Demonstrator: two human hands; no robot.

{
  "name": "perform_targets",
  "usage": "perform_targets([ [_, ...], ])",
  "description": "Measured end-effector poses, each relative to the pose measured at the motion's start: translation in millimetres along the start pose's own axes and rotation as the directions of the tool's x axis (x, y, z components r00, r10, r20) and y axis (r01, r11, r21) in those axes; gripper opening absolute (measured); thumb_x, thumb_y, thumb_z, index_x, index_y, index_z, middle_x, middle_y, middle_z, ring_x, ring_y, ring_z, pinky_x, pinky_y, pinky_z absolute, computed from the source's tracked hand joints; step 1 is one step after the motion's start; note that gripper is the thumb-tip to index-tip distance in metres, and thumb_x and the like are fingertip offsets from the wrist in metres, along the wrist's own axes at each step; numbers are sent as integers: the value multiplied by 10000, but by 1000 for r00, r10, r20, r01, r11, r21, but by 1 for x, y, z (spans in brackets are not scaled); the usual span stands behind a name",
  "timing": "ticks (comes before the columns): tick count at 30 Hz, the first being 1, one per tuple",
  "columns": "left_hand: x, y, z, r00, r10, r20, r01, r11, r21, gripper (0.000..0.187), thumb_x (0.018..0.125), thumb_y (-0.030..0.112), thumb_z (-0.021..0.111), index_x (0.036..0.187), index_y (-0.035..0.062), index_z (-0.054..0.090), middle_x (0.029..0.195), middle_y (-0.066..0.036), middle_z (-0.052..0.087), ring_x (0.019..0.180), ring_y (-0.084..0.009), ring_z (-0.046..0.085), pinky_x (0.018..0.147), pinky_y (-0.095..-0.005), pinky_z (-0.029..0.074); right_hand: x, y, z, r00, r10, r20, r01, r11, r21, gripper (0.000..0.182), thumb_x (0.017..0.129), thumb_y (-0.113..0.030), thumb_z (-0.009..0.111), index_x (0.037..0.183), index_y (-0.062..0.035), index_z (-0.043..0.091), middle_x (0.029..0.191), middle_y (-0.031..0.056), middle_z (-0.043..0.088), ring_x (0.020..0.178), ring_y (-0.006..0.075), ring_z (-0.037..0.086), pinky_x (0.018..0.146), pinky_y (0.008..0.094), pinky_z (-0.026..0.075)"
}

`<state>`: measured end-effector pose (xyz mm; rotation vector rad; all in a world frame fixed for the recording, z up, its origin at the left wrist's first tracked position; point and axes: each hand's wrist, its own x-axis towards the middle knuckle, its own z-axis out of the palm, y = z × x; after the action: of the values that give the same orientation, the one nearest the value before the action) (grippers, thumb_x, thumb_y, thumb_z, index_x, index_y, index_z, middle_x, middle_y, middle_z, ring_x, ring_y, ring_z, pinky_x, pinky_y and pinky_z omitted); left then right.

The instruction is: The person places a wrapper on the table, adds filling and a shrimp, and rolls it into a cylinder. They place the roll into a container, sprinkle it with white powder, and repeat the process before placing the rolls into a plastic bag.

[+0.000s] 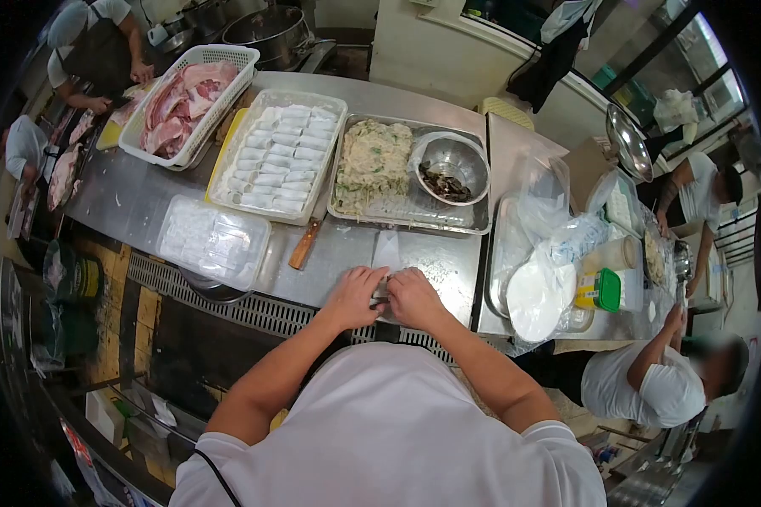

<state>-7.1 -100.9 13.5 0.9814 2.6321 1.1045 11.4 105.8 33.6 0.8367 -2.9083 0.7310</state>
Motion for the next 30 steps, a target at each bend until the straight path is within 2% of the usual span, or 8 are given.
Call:
perform_targets([
  [3,-4,-7,-7,994,3,107,-11,997,75,798,788,275,845,1473,52,503,1368,-140,600,1303,-339,525,1132,-472,390,-4,-1,-8,999,44,7,-44,995,93,230,782,-70,712,1002,-14,678,986,176,682,1013,376,638,995,477,482],
  [6,-12,-9,-12,988,74,138,-90,989,114,852,771,356,873,1479,58,505,1382,-127,604,1315,-320,525,1123,-472,390,-16,-8,-24,979,178,-102,-156,969,191,433,763,-69,748,1182,-12,653,1144,186,669,1148,397,611,1067,473,457],
  [9,-24,-9,-11,982,127,143,-145,982,124,856,763,382,879,1471,67,517,1399,-107,604,1321,-303,530,1116,-465,394,-29,-8,-31,993,114,37,-115,992,45,584,743,-98,802,1289,-16,610,1292,176,617,1281,410,542,1115,472,433],
  [12,-34,-15,6,976,176,126,-192,973,129,750,784,333,864,1427,86,568,1364,-75,634,1295,-286,555,1092,-456,415,-45,-11,-17,990,51,128,-45,998,-50,588,752,-157,834,1289,-30,633,1329,160,585,1239,404,543,1090,478,452],
  [17,-40,-19,22,964,254,-77,-249,966,62,489,821,215,827,1280,118,688,1224,-42,705,1169,-281,626,1002,-441,486,-58,-1,20,999,-21,28,21,1000,-7,479,780,-184,830,1195,-43,636,1116,139,613,1081,359,565,1000,468,472],
  [21,-34,-22,23,957,256,-139,-251,966,54,399,861,238,793,1233,118,714,1164,-39,718,1089,-269,645,940,-409,503,-55,-2,20,996,-28,-88,29,1000,11,294,860,-168,770,1099,-47,650,994,140,620,982,359,580,935,462,481],
  [24,-27,-17,18,956,239,-172,-237,971,30,342,879,220,784,1201,119,730,1118,-43,717,1042,-273,644,903,-404,511,-49,-4,18,994,41,-99,-36,998,52,172,899,-143,724,1027,-43,665,949,142,616,947,356,585,911,461,480],
  [30,-18,-16,22,967,153,-205,-157,988,-4,201,897,194,777,1082,117,765,1009,-50,690,955,-288,624,855,-415,513,-38,-2,17,986,113,-125,-102,991,90,101,926,-129,683,966,-36,685,927,139,618,926,347,594,893,464,479],
])
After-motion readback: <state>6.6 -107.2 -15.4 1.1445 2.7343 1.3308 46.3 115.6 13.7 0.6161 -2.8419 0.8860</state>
